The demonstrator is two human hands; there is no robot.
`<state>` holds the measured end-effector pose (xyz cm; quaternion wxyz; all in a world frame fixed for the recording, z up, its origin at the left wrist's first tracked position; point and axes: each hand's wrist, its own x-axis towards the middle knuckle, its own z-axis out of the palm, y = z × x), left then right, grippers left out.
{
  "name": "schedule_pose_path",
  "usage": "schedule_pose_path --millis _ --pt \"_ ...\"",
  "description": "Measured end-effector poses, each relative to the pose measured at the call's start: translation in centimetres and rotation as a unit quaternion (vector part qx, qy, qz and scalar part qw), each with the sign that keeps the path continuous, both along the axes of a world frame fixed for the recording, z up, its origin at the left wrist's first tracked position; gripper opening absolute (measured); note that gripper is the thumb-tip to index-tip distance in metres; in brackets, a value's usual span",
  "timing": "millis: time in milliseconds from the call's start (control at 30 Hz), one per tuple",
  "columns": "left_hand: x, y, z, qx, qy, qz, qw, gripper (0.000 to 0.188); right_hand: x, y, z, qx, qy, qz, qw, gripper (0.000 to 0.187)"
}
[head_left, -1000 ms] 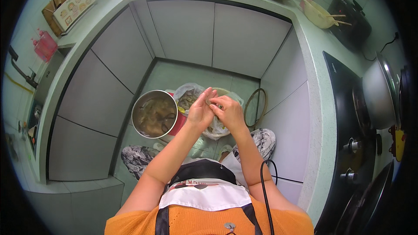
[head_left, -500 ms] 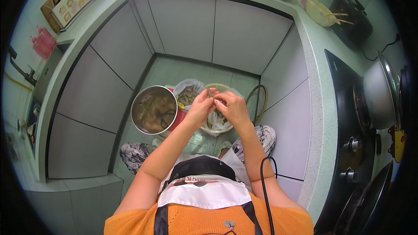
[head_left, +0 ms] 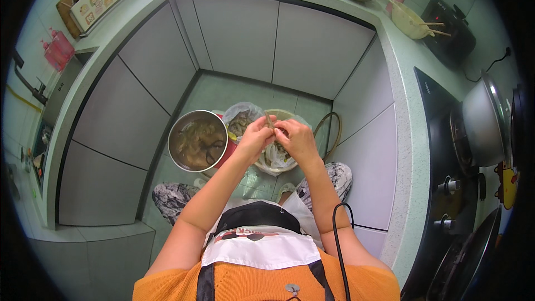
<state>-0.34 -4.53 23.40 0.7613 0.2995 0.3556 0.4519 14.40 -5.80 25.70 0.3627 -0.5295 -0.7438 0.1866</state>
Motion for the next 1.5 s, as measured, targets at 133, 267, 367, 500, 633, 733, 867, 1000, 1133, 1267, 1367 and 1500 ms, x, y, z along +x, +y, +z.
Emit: schedule_pose_path --millis 133,267,367,500,633,733,867,1000,1133,1267,1367,1500 --pt "-0.1 0.0 -0.3 0.009 0.016 -0.001 1.0 0.037 -0.3 -0.2 0.5 0.01 -0.014 0.0 1.0 0.017" --pt "0.0 -0.2 -0.6 0.029 0.057 0.006 0.998 0.033 -0.4 -0.3 0.4 0.017 -0.03 0.0 0.999 0.017" --pt "0.1 -0.2 -1.1 0.05 0.083 0.004 0.995 0.028 -0.5 -0.3 0.0 0.015 -0.054 -0.005 0.998 0.017" --pt "0.0 -0.2 -1.5 0.038 0.086 0.014 0.995 0.026 -0.7 0.0 -0.6 0.003 -0.047 -0.01 0.999 0.018" --pt "0.2 -0.2 -1.3 0.028 0.078 0.007 0.997 0.025 -0.3 0.0 -0.6 -0.024 0.0 -0.011 1.0 0.017" --pt "0.3 -0.3 -0.9 0.018 0.062 0.01 0.998 0.025 0.0 0.3 -1.0 -0.049 0.032 -0.001 0.998 0.017" --pt "0.7 -0.3 -0.7 -0.011 0.049 0.034 0.998 0.025 0.1 0.6 -1.3 -0.07 0.049 0.007 0.996 0.017" --pt "0.7 -0.3 -0.8 -0.007 0.044 0.029 0.999 0.024 0.2 0.7 -1.6 -0.079 0.069 0.006 0.995 0.017" --pt "0.7 -0.3 -1.0 -0.008 0.04 0.024 0.999 0.022 0.5 0.9 -2.1 -0.091 0.065 0.001 0.994 0.018" --pt "0.7 -0.2 -1.4 -0.02 0.041 0.032 0.998 0.021 0.5 0.8 -2.2 -0.112 0.078 -0.003 0.991 0.018" --pt "0.5 -0.1 -1.7 -0.024 0.02 0.02 0.999 0.02 0.4 0.7 -2.0 -0.124 0.08 -0.005 0.989 0.018" --pt "0.7 -0.1 -1.2 -0.048 0.021 0.04 0.998 0.021 0.2 0.5 -1.9 -0.106 0.072 -0.004 0.992 0.018"
